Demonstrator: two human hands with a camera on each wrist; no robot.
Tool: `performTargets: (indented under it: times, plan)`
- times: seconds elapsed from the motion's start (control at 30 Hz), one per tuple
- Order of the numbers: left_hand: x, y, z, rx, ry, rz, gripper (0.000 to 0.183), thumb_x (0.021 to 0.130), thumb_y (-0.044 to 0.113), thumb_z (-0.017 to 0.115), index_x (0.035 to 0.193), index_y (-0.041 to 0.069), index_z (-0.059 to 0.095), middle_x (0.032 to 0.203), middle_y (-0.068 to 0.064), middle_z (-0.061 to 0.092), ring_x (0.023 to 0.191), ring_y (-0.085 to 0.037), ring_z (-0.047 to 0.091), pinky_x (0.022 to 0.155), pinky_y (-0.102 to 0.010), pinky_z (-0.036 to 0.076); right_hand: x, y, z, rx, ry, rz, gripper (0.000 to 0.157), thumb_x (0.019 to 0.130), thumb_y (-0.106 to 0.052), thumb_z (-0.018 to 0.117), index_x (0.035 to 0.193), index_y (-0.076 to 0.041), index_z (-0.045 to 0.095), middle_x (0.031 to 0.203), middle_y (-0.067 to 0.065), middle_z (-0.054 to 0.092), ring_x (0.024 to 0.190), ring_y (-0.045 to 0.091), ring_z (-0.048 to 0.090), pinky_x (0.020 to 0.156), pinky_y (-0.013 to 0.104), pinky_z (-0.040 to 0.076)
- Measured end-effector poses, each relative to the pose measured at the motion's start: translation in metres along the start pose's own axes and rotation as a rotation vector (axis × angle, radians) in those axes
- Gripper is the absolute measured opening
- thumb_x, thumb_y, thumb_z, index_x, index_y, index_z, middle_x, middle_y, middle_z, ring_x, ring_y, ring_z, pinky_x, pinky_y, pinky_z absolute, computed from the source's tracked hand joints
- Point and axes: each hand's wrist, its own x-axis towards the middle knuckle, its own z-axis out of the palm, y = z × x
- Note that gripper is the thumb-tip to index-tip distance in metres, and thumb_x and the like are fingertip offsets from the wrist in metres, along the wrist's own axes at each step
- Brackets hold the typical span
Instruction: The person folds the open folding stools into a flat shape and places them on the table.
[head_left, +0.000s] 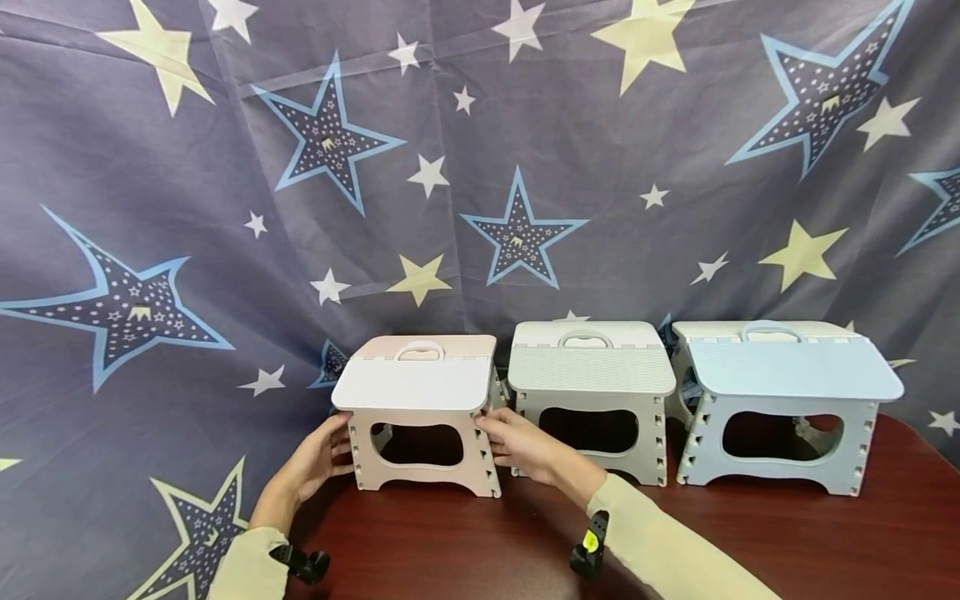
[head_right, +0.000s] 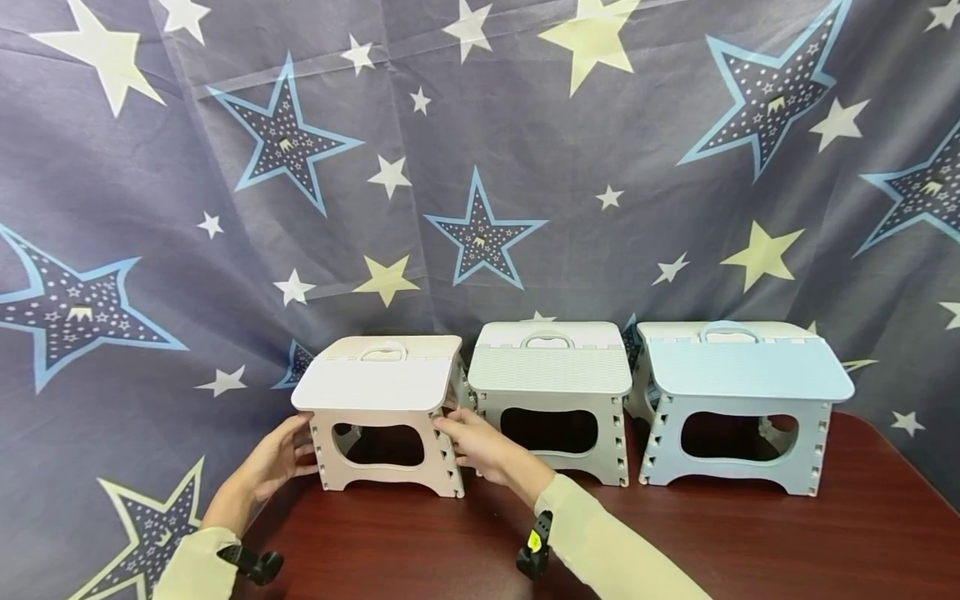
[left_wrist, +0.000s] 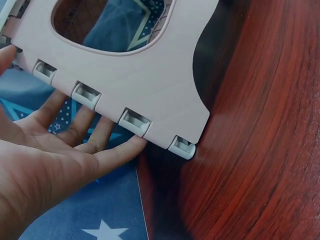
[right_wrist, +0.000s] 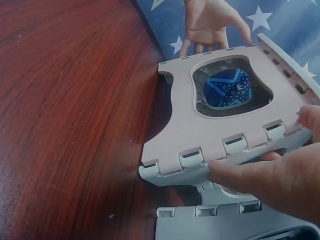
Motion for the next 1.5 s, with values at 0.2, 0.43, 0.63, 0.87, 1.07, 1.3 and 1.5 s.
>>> performTargets:
  times: [0.2,0.43,0.63,0.87,1.07,1.3,1.5]
  plan:
    - [0.0022,-0.0034,-0.0016,-0.003,-0.015,-0.020,0.068,0.106,0.051,0.034,0.152,0.001,0.028,0.144,-0.016,0.047,0.116,-0.020,0.056,0.099,-0.051,0.050,0.0014,0.0029,-0.0004,-0.031,-0.002,0.010,0.054,0.106,-0.036,0.053,0.136,0.008,0.040,0.143,0.030,0.049,0.139,0.049,0.046,0.112,0.059,0.042]
    - [0.0032,-0.0079,-0.0018,0.006,-0.039,-0.028,0.073,0.106,0.053,0.033,0.154,-0.001,0.024,0.152,-0.027,0.039,0.120,-0.023,0.056,0.100,-0.050,0.051,0.0014,0.0043,-0.0022,-0.060,0.006,0.026,0.064,0.104,-0.040,0.056,0.141,0.010,0.039,0.143,0.030,0.052,0.139,0.050,0.046,0.111,0.060,0.042]
    - [0.0048,-0.0094,-0.0025,0.012,-0.055,-0.029,0.073,0.106,0.053,0.032,0.154,-0.002,0.024,0.152,-0.028,0.040,0.117,-0.021,0.059,0.099,-0.048,0.052,0.0025,0.0050,-0.0051,-0.102,0.008,0.039,0.069,0.103,-0.043,0.056,0.143,0.011,0.040,0.145,0.031,0.052,0.139,0.049,0.046,0.112,0.060,0.042]
    - [0.0081,-0.0069,-0.0011,0.025,-0.071,-0.024,0.069,0.105,0.052,0.035,0.149,-0.001,0.030,0.142,-0.021,0.051,0.113,-0.020,0.060,0.097,-0.047,0.053,0.0037,0.0056,-0.0083,-0.148,0.008,0.041,0.070,0.103,-0.044,0.055,0.143,0.011,0.041,0.146,0.032,0.050,0.137,0.050,0.048,0.111,0.058,0.043]
    - [0.0082,-0.0064,0.0018,0.031,-0.039,-0.041,0.063,0.104,0.052,0.037,0.140,0.001,0.039,0.126,-0.010,0.058,0.109,-0.020,0.061,0.095,-0.047,0.053,0.0024,0.0044,-0.0093,-0.166,0.013,0.035,0.067,0.103,-0.045,0.055,0.140,0.011,0.045,0.145,0.032,0.050,0.135,0.050,0.051,0.111,0.059,0.043]
    - [0.0051,-0.0064,0.0027,0.053,-0.015,-0.034,0.069,0.104,0.053,0.035,0.147,-0.001,0.031,0.137,-0.020,0.051,0.112,-0.021,0.059,0.095,-0.049,0.053,0.0037,0.0017,-0.0068,-0.180,0.020,0.021,0.066,0.103,-0.044,0.055,0.138,0.011,0.046,0.141,0.031,0.054,0.133,0.048,0.053,0.109,0.057,0.045]
    - [0.0041,-0.0054,0.0008,0.067,-0.031,-0.019,0.072,0.105,0.054,0.033,0.151,-0.001,0.027,0.146,-0.026,0.044,0.116,-0.023,0.058,0.098,-0.051,0.053,0.0043,0.0003,-0.0056,-0.191,0.025,0.014,0.065,0.103,-0.044,0.055,0.136,0.011,0.048,0.139,0.030,0.056,0.132,0.047,0.054,0.109,0.056,0.047]
